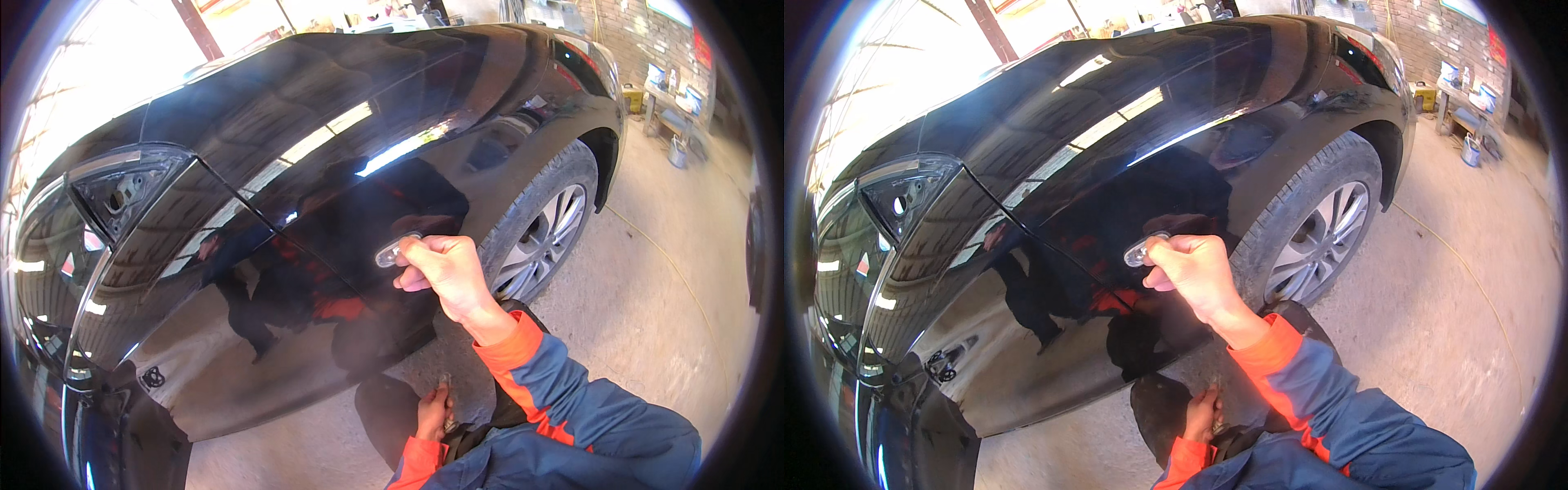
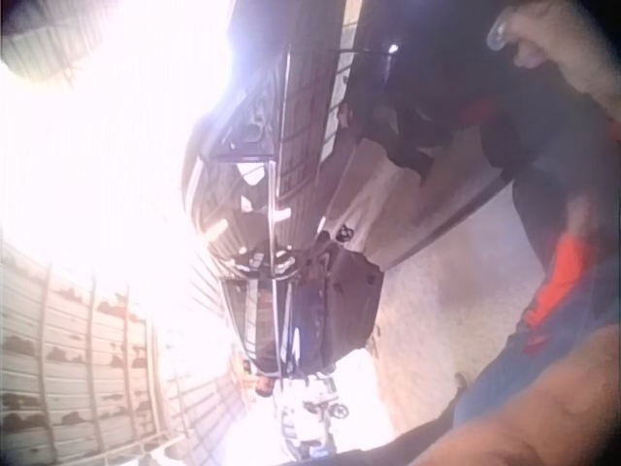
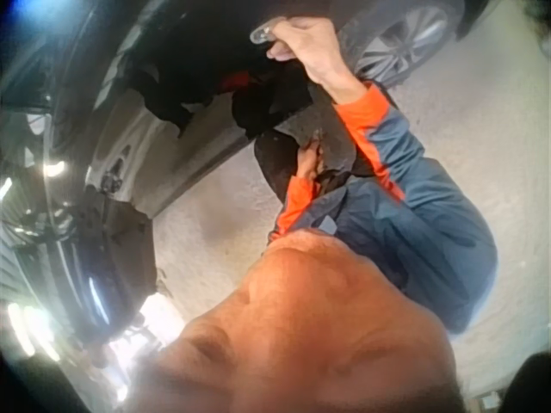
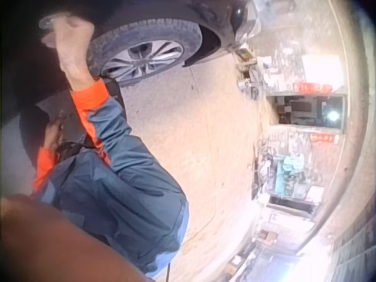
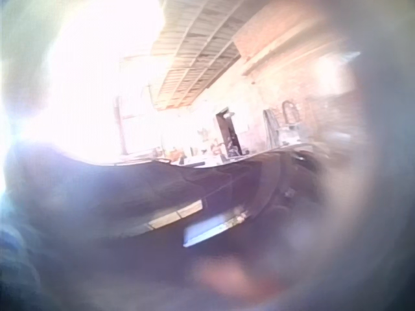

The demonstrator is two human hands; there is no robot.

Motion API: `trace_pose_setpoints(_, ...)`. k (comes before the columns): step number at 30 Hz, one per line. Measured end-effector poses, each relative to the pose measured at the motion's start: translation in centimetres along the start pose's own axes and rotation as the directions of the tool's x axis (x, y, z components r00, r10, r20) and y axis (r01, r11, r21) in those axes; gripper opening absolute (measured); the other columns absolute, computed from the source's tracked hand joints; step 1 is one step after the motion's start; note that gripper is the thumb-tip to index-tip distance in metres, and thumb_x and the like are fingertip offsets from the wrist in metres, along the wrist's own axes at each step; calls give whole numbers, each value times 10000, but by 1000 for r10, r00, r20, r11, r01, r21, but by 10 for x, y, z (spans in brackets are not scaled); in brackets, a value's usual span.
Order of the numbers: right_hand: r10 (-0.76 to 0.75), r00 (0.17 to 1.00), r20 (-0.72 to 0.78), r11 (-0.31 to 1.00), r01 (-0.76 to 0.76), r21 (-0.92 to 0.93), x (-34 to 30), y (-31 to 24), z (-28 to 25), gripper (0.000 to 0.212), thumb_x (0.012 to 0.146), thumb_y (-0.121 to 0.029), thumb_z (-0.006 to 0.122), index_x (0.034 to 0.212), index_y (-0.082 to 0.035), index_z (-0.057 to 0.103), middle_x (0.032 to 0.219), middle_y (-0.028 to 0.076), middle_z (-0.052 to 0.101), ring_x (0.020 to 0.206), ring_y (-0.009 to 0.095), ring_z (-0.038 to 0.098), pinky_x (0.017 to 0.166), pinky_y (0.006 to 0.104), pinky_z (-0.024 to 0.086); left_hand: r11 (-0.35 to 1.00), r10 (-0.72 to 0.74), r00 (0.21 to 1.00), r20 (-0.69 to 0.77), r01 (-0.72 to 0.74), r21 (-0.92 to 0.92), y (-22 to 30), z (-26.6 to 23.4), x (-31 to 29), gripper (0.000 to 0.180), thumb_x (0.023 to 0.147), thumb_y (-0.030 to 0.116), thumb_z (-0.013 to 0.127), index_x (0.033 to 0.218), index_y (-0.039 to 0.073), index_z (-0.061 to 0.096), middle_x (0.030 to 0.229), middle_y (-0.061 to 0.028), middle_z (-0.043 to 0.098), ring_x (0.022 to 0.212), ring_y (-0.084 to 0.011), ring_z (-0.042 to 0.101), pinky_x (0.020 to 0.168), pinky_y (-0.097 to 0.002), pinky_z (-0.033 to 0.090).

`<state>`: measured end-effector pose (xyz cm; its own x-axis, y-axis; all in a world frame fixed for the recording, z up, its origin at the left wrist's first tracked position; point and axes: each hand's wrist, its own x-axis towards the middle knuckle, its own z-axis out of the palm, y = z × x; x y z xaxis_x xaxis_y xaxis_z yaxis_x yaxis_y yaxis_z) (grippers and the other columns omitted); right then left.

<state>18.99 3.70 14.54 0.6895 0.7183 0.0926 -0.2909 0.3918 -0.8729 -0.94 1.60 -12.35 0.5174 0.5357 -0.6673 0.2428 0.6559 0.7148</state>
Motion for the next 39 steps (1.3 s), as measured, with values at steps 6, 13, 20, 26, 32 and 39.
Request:
trace_pose_setpoints(6, -41, 996, -74, 996, 35, -80, 3, -2, -13, 288, 983, -217, 709, 869, 45, 745, 718, 99, 719, 614, 184, 722, 602, 271, 584, 1000, -15, 999, -31, 15, 1, -3, -2, 2, 290, 1056, 325, 619, 1080, 39, 660, 696, 0, 531, 468, -99, 448, 428, -268, 390)
trace_pose_setpoints(13, -130, 992, 1, 965, 127, -231, -1, -5, -30, 243, 1004, -192, 710, 916, 33, 738, 740, 76, 723, 658, 140, 719, 613, 253, 574, 1000, -16, 1000, -11, 16, 0, -6, -5, 6, 303, 1053, 369, 627, 1067, 69, 671, 702, 11, 557, 465, -107, 462, 425, -278, 371)
trace_pose_setpoints(20, -323, 946, 19, 902, 314, -296, 0, 0, -32, 131, 988, -121, 732, 967, 5, 701, 789, 54, 736, 704, 101, 709, 621, 245, 568, 1000, -5, 1000, -2, 5, 14, -8, -4, 7, 341, 1062, 379, 611, 1094, 46, 676, 699, 11, 549, 474, -100, 457, 434, -274, 378)
trace_pose_setpoints(26, -346, 938, -9, 883, 322, -343, 2, 0, -29, 131, 981, -97, 734, 915, 2, 681, 763, 58, 731, 667, 91, 692, 624, 238, 564, 1000, -8, 1000, -12, 8, 23, -8, -4, 8, 338, 1067, 373, 605, 1104, 44, 678, 695, 13, 541, 470, -96, 443, 436, -272, 391)
trace_pose_setpoints(32, -341, 940, 21, 882, 327, -340, 3, -6, -27, 133, 980, -86, 732, 898, 2, 675, 746, 50, 727, 652, 83, 683, 615, 233, 557, 1000, -26, 1000, -15, 26, 0, -6, -3, 6, 318, 1072, 355, 603, 1108, 49, 681, 695, 14, 543, 465, -95, 434, 432, -273, 392)
trace_pose_setpoints(39, -319, 920, 227, 744, 391, -542, 13, -34, -34, 139, 978, -91, 733, 893, -2, 667, 721, 40, 720, 648, 73, 671, 605, 234, 528, 999, -32, 999, -23, 32, 0, -4, -3, 5, 322, 1069, 361, 607, 1099, 48, 676, 696, 13, 546, 464, -99, 438, 431, -273, 387)
